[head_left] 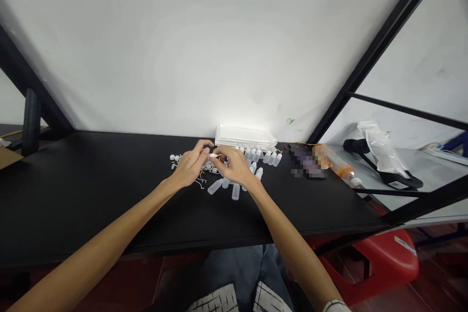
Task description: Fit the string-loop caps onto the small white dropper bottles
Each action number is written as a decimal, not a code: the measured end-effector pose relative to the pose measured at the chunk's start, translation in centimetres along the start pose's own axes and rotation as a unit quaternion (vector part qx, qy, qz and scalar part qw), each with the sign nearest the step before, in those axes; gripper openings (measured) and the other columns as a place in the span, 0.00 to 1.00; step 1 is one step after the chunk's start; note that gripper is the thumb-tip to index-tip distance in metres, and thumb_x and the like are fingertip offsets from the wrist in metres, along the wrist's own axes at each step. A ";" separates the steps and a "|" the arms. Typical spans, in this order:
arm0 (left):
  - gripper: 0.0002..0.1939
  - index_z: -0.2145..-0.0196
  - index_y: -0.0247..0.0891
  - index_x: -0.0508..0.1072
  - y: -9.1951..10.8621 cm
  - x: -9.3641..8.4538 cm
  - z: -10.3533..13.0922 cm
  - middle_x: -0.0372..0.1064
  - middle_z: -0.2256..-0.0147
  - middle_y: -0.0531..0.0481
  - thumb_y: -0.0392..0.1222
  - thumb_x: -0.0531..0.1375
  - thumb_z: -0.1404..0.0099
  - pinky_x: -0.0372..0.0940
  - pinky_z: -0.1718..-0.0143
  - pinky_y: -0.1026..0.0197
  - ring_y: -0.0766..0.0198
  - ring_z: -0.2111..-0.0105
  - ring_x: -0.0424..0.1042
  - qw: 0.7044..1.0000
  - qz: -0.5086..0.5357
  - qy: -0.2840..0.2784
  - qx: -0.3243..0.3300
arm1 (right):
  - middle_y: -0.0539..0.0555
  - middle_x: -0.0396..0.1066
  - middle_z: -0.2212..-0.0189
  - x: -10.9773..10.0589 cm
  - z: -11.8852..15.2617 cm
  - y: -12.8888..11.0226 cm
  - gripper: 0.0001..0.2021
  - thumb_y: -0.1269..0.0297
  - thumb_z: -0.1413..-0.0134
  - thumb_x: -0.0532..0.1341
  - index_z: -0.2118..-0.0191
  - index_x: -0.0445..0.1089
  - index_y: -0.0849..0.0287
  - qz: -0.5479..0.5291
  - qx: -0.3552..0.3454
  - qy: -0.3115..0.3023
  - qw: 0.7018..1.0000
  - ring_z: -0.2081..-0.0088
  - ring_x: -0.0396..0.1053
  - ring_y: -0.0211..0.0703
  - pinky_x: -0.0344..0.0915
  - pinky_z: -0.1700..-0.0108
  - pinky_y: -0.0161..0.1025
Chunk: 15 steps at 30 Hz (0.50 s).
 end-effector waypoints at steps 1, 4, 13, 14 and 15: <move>0.19 0.48 0.40 0.62 0.0 0.1 0.0 0.54 0.79 0.58 0.50 0.42 0.27 0.52 0.72 0.62 0.64 0.78 0.57 1.000 -0.002 -0.006 -0.001 | 0.48 0.67 0.75 0.1 0.0 0.0 0.08 0.62 0.40 0.57 0.68 0.68 0.59 0.000 0.003 -0.008 1.000 0.73 0.63 0.35 0.54 0.70 0.33; 0.19 0.49 0.41 0.63 0.2 0.6 0.2 0.55 0.78 0.58 0.53 0.42 0.27 0.52 0.72 0.62 0.64 0.77 0.57 0.999 0.015 -0.041 0.007 | 0.46 0.60 0.81 0.1 0.0 0.5 0.17 0.60 0.38 0.54 0.77 0.64 0.59 0.007 0.027 -0.032 0.999 0.77 0.57 0.34 0.50 0.72 0.34; 0.23 0.47 0.42 0.63 -0.5 1.0 0.1 0.56 0.74 0.55 0.58 0.44 0.29 0.56 0.72 0.64 0.65 0.74 0.58 0.986 0.152 -0.059 -0.029 | 0.49 0.67 0.74 -0.7 -0.2 0.0 0.10 0.61 0.41 0.57 0.71 0.67 0.60 0.004 -0.011 0.008 1.000 0.72 0.62 0.36 0.54 0.68 0.34; 0.23 0.47 0.42 0.64 -0.5 1.0 0.1 0.57 0.74 0.55 0.58 0.44 0.29 0.56 0.72 0.64 0.64 0.74 0.58 0.988 0.142 -0.057 -0.026 | 0.49 0.66 0.75 -0.6 -0.2 0.0 0.10 0.62 0.41 0.57 0.72 0.66 0.60 0.009 -0.011 0.004 1.000 0.73 0.62 0.36 0.54 0.68 0.34; 0.23 0.47 0.42 0.64 -0.5 1.0 0.2 0.58 0.75 0.55 0.58 0.44 0.29 0.57 0.71 0.63 0.64 0.74 0.59 0.990 0.131 -0.055 -0.023 | 0.49 0.65 0.76 -0.5 -0.2 0.0 0.11 0.63 0.41 0.56 0.73 0.65 0.60 0.017 -0.008 0.000 1.000 0.73 0.61 0.36 0.53 0.69 0.34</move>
Point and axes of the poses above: each hand's wrist, its own z-axis away from the middle knuckle, its own x-axis out of the palm, y = z × x, the point moved 7 cm from there along -z, towards the middle knuckle
